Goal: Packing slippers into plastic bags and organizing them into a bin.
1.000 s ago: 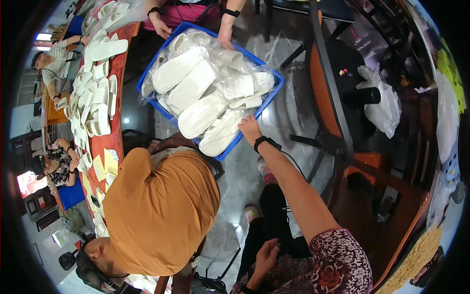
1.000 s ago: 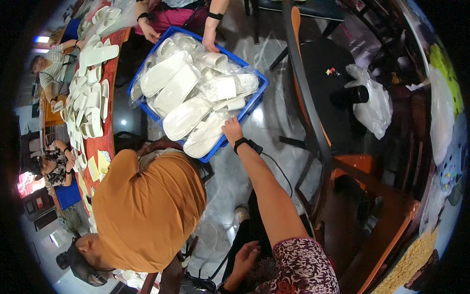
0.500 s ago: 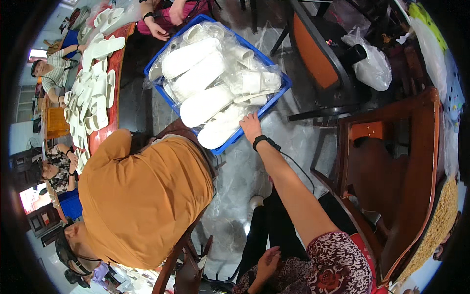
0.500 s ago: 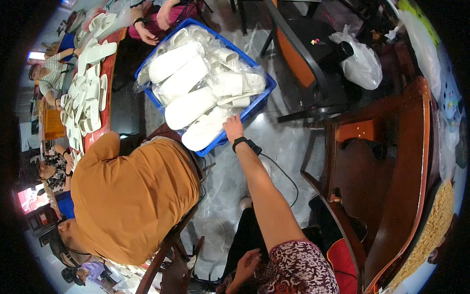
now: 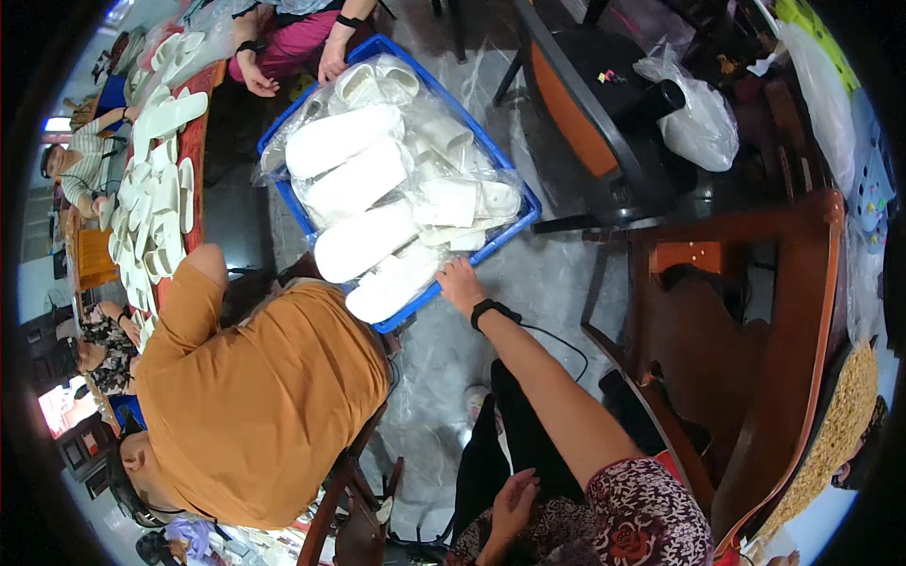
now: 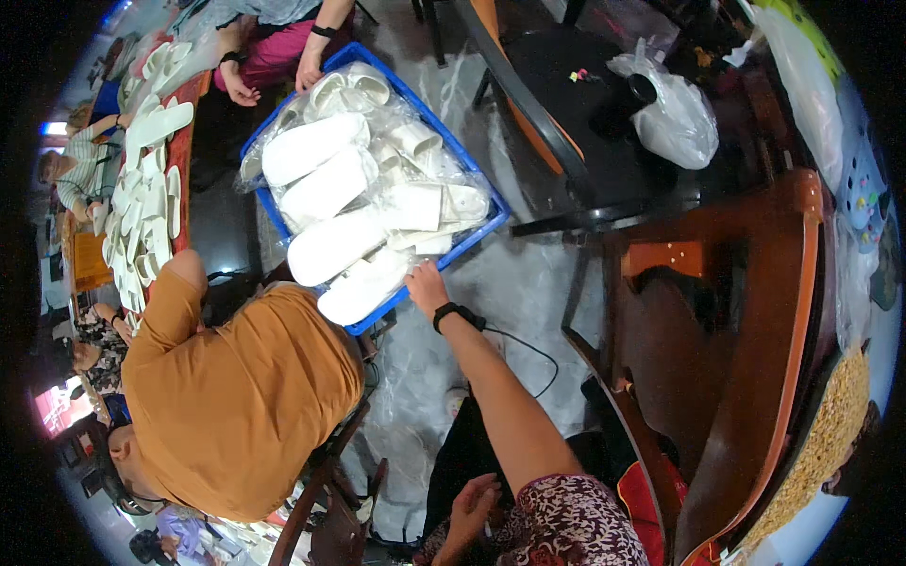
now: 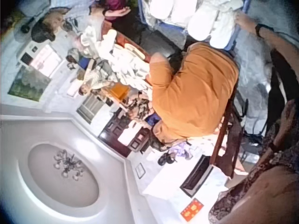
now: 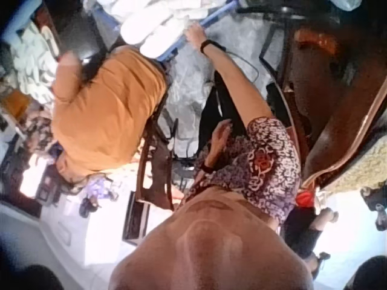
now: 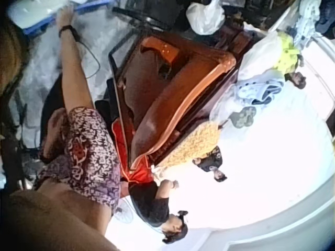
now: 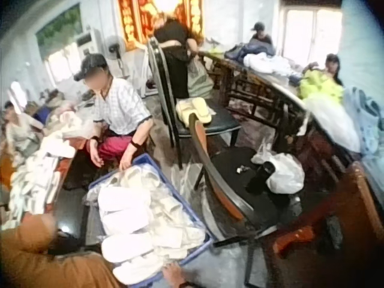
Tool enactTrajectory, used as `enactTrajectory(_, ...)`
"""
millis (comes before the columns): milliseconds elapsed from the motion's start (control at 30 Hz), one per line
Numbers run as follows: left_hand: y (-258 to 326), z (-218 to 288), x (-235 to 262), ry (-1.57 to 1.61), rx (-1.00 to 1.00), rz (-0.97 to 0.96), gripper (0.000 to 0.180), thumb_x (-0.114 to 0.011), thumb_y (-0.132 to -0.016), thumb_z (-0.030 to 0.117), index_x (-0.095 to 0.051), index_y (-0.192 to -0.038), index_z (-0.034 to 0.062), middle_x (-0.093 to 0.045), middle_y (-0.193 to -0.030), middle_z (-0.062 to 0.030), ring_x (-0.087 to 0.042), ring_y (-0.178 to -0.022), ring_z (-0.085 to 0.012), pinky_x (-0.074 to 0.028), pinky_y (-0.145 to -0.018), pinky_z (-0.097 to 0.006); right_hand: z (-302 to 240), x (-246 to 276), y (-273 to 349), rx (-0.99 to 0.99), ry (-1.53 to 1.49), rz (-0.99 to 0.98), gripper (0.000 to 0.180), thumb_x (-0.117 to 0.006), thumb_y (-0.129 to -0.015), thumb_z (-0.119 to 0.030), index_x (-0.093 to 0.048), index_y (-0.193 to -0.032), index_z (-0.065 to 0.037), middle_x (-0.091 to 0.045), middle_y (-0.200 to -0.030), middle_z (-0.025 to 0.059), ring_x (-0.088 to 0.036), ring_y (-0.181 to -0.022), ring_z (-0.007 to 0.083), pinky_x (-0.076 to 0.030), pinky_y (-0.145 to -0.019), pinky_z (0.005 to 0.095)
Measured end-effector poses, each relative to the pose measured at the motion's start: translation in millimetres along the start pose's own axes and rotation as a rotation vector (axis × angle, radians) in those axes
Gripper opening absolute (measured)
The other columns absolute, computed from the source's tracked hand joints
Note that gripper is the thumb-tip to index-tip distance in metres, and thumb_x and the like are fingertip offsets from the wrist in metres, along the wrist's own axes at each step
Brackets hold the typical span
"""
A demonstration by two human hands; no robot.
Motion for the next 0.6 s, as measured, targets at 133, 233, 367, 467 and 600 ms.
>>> enactTrajectory(133, 9.9, -17.4, -0.2, -0.046, 0.045, -0.034, 0.031, -0.051, -0.090, 0.010, -0.049, -0.119, 0.0010, -0.057, -0.107, -0.0089, -0.053, -0.098, -0.0123, -0.043, -0.083, -0.024, -2.4, -4.5, 17.1, -0.065, 0.022, -0.034, 0.030, -0.071, -0.062, -0.026, -0.059, -0.086, -0.012, -0.055, -0.084, 0.0066, -0.049, -0.088, 0.0241, -0.037, -0.081, 0.0358)
enactTrajectory(233, 21.6, -45.6, 7.9, -0.079, 0.097, -0.053, 0.031, -0.051, -0.090, 0.010, -0.049, -0.120, 0.0019, -0.058, -0.107, -0.0084, -0.053, -0.099, -0.0126, -0.043, -0.083, -0.024, -9.3, -7.5, 37.8, -0.100, -0.021, -0.017, 0.031, -0.071, -0.063, -0.026, -0.059, -0.087, -0.011, -0.055, -0.085, 0.0068, -0.049, -0.089, 0.0243, -0.037, -0.081, 0.0359)
enactTrajectory(367, 32.4, -66.2, 25.0, -0.125, 0.073, -0.023, 0.030, -0.052, -0.090, 0.010, -0.050, -0.119, 0.0026, -0.059, -0.104, -0.0080, -0.055, -0.095, -0.0116, -0.044, -0.081, -0.023, -16.1, -12.3, 75.8, -0.086, -0.061, -0.014, 0.030, -0.069, -0.064, -0.025, -0.059, -0.089, -0.012, -0.055, -0.088, 0.0070, -0.049, -0.090, 0.0246, -0.037, -0.081, 0.0367)
enactTrajectory(467, 38.5, -85.9, 32.4, -0.143, 0.058, -0.020, 0.030, -0.052, -0.089, 0.009, -0.050, -0.118, 0.0019, -0.060, -0.103, -0.0087, -0.056, -0.093, -0.0118, -0.044, -0.081, -0.023, -7.3, -12.7, 96.7, -0.160, -0.021, -0.026, 0.031, -0.068, -0.066, -0.026, -0.059, -0.092, -0.012, -0.056, -0.091, 0.0066, -0.050, -0.093, 0.0248, -0.037, -0.082, 0.0376)
enactTrajectory(600, 46.2, -109.2, 40.3, -0.188, 0.025, -0.016, 0.030, -0.052, -0.089, 0.008, -0.050, -0.118, 0.0006, -0.060, -0.104, -0.0099, -0.056, -0.093, -0.0131, -0.045, -0.083, -0.024, -7.9, -23.0, 120.7, -0.186, 0.065, -0.169, 0.034, -0.069, -0.067, -0.028, -0.058, -0.097, -0.014, -0.056, -0.095, 0.0048, -0.050, -0.098, 0.0241, -0.036, -0.086, 0.0362)
Point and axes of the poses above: each hand's wrist, its own y-axis away from the middle knuckle, its own x-axis out of the back of the hand, z = x × y, the point moved 6 cm from there along -y, towards the middle knuckle
